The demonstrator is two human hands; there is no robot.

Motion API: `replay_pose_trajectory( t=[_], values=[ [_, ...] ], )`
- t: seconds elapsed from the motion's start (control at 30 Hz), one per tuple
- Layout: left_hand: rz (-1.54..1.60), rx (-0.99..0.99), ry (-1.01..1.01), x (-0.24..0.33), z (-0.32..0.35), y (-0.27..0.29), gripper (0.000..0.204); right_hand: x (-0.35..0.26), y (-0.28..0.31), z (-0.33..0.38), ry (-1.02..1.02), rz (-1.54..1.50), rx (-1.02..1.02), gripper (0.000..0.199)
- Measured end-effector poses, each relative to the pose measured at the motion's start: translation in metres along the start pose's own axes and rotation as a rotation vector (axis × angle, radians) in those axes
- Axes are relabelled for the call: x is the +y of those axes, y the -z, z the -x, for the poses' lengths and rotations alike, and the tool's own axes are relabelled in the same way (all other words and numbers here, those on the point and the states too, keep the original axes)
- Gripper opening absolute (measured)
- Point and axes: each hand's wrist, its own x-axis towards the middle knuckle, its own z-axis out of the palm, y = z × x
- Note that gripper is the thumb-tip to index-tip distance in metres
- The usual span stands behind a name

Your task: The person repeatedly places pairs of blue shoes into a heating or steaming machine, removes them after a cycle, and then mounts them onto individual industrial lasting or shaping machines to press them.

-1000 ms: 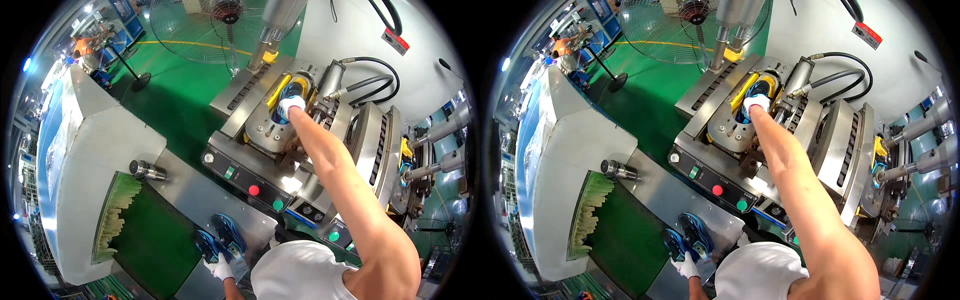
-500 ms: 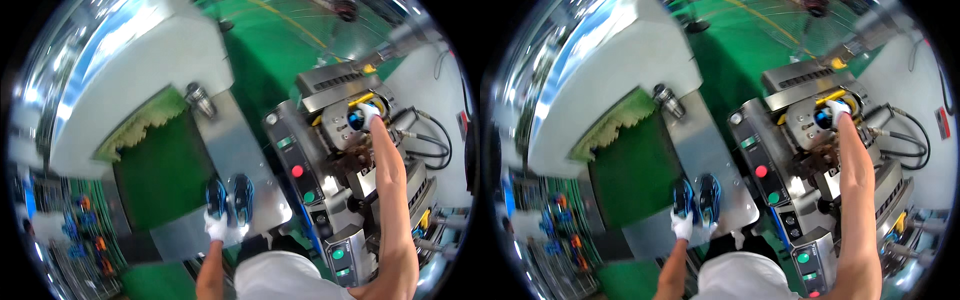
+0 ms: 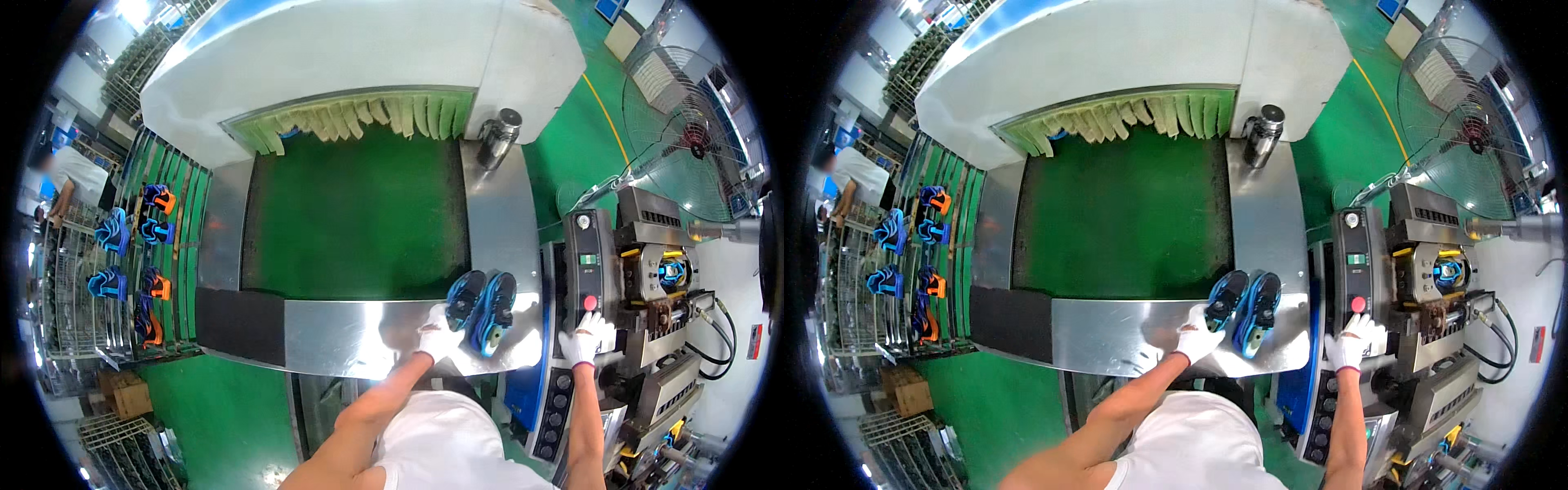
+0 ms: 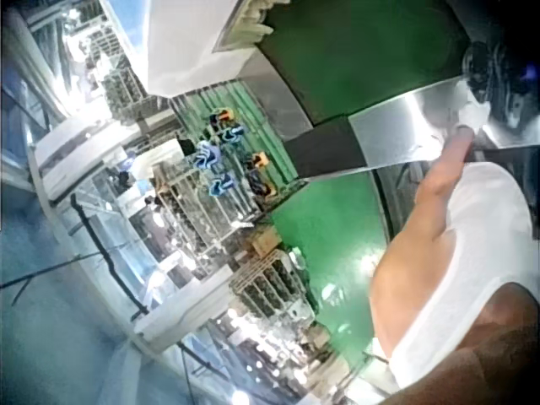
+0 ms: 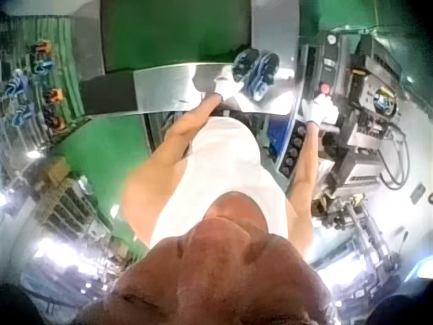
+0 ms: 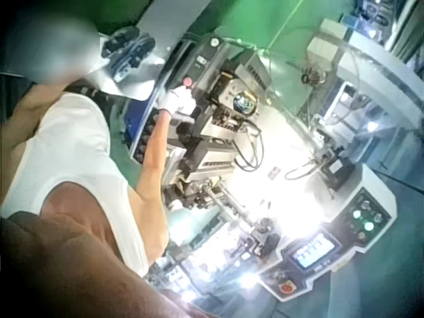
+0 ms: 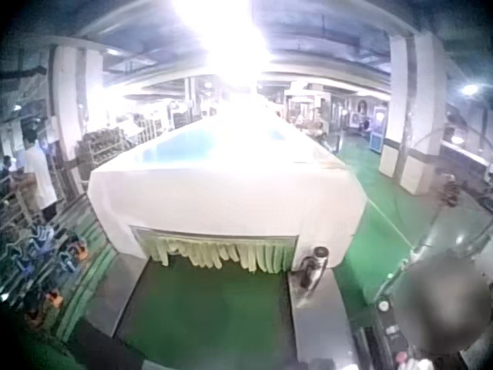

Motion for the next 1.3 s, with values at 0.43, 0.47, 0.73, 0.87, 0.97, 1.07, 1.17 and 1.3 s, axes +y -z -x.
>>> replay_pose_trajectory(
  t=[0.43, 0.47, 0.73, 0.87, 0.97, 1.07, 1.17, 1.3],
  values=[
    [0.144, -0.168, 0.134, -0.087, -0.074, 0.072, 0.077, -0.218, -0.031, 0.066, -0.326, -0.600, -0.062, 0.059],
    [0.154, -0.180, 0.107, -0.092, -0.084, 0.077, 0.072, -0.221, -0.012, 0.071, -0.353, -0.813, -0.035, 0.057],
    [-0.150, -0.629, -0.308, 0.019, -0.005, 0.014, 0.069, -0.168, -0.032, 0.217, -0.884, -1.216, 0.374, 0.079],
    [-0.322, -0.944, -0.561, 0.041, 0.068, -0.024, 0.076, -0.145, -0.010, 0.338, -1.305, -1.410, 0.441, 0.090],
    [-0.478, -1.143, -0.686, 0.068, 0.148, -0.060, 0.069, -0.122, -0.002, 0.429, -1.558, -1.617, 0.657, 0.095],
    [-0.559, -1.453, -0.818, 0.074, 0.232, -0.090, 0.067, -0.131, -0.033, 0.513, -1.909, -1.410, 0.806, 0.090],
    [-0.475, -1.706, -0.967, 0.071, 0.341, -0.120, 0.062, -0.125, -0.034, 0.608, -1.899, -1.317, 1.555, 0.076],
    [-0.542, -1.891, -1.156, 0.054, 0.477, -0.146, 0.056, -0.139, -0.031, 0.725, -2.169, -0.970, 1.971, 0.069]
  ],
)
